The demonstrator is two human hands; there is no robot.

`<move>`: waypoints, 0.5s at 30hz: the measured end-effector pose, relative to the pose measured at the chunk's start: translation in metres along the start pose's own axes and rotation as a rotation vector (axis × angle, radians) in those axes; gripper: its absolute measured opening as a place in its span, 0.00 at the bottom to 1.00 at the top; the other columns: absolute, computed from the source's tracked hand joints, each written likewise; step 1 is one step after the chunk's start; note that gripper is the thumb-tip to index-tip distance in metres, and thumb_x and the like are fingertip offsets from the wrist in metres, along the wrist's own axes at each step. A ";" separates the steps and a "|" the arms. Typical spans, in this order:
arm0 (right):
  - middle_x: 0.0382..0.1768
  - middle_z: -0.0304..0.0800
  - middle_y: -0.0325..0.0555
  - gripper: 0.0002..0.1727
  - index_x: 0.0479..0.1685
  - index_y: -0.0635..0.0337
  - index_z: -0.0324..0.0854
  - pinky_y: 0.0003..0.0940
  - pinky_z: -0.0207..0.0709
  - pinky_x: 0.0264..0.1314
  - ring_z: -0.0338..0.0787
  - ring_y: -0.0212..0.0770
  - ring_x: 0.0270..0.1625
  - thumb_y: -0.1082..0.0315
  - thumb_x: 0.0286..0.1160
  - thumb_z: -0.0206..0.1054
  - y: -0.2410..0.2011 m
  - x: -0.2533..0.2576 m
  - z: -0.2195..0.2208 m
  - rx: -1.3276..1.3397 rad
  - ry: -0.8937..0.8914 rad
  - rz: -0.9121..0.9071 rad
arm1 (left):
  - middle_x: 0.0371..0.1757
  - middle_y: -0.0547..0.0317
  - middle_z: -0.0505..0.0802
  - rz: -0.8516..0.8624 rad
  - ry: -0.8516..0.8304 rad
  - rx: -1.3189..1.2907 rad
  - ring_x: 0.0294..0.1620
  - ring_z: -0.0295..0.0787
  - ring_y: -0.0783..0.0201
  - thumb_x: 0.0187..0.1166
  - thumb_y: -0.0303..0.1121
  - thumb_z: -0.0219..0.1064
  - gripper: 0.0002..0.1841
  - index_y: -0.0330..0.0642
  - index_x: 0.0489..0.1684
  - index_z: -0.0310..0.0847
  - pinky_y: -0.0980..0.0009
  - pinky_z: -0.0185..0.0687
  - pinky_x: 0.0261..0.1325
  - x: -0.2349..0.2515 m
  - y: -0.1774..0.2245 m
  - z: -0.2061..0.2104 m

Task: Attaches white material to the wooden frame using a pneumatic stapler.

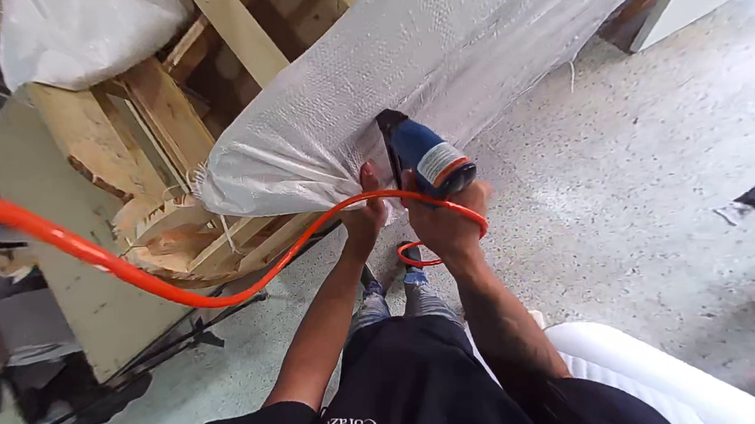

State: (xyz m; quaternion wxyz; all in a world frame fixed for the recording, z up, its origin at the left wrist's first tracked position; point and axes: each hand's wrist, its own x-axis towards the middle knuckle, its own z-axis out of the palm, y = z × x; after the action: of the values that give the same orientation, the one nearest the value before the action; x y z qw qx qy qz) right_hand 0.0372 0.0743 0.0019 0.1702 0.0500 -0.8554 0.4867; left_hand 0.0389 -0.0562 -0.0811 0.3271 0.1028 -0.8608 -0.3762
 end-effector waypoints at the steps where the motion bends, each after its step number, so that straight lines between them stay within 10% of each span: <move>1: 0.22 0.90 0.40 0.11 0.27 0.56 0.85 0.38 0.82 0.27 0.90 0.34 0.26 0.60 0.66 0.78 -0.002 -0.002 0.001 -0.014 -0.015 -0.003 | 0.50 0.47 0.95 -0.026 -0.054 0.024 0.55 0.93 0.62 0.90 0.38 0.59 0.16 0.35 0.57 0.87 0.63 0.86 0.63 -0.001 -0.001 -0.004; 5: 0.23 0.91 0.41 0.10 0.28 0.57 0.88 0.40 0.85 0.28 0.91 0.35 0.27 0.61 0.64 0.79 -0.016 -0.015 0.007 0.037 -0.109 -0.007 | 0.58 0.35 0.93 -0.196 -0.388 0.131 0.62 0.92 0.41 0.90 0.39 0.54 0.23 0.35 0.77 0.78 0.39 0.82 0.64 -0.002 -0.005 -0.022; 8: 0.24 0.92 0.40 0.09 0.29 0.57 0.89 0.39 0.85 0.29 0.91 0.35 0.27 0.62 0.60 0.81 -0.026 -0.028 0.013 0.059 -0.121 -0.012 | 0.55 0.31 0.93 -0.293 -0.531 0.159 0.60 0.91 0.35 0.88 0.37 0.60 0.22 0.32 0.74 0.80 0.36 0.79 0.66 -0.002 0.005 -0.037; 11: 0.24 0.92 0.39 0.10 0.31 0.56 0.89 0.39 0.86 0.29 0.91 0.34 0.27 0.61 0.59 0.82 -0.027 -0.032 0.021 0.058 -0.144 -0.037 | 0.45 0.34 0.94 -0.209 -0.265 0.087 0.52 0.93 0.43 0.86 0.37 0.61 0.18 0.27 0.51 0.88 0.45 0.83 0.62 -0.015 -0.010 -0.043; 15: 0.23 0.91 0.37 0.10 0.28 0.55 0.89 0.39 0.86 0.34 0.91 0.32 0.29 0.60 0.65 0.80 -0.015 -0.041 0.005 0.029 -0.124 -0.022 | 0.53 0.50 0.95 -0.339 -0.159 -0.163 0.59 0.92 0.66 0.86 0.48 0.64 0.25 0.30 0.62 0.82 0.62 0.86 0.69 -0.053 -0.039 -0.083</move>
State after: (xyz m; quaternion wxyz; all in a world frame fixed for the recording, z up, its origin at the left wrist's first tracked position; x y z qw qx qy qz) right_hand 0.0787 0.0589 -0.0019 0.1213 0.0921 -0.8566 0.4930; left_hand 0.1298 -0.1092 -0.0928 0.1975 0.1894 -0.8209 -0.5012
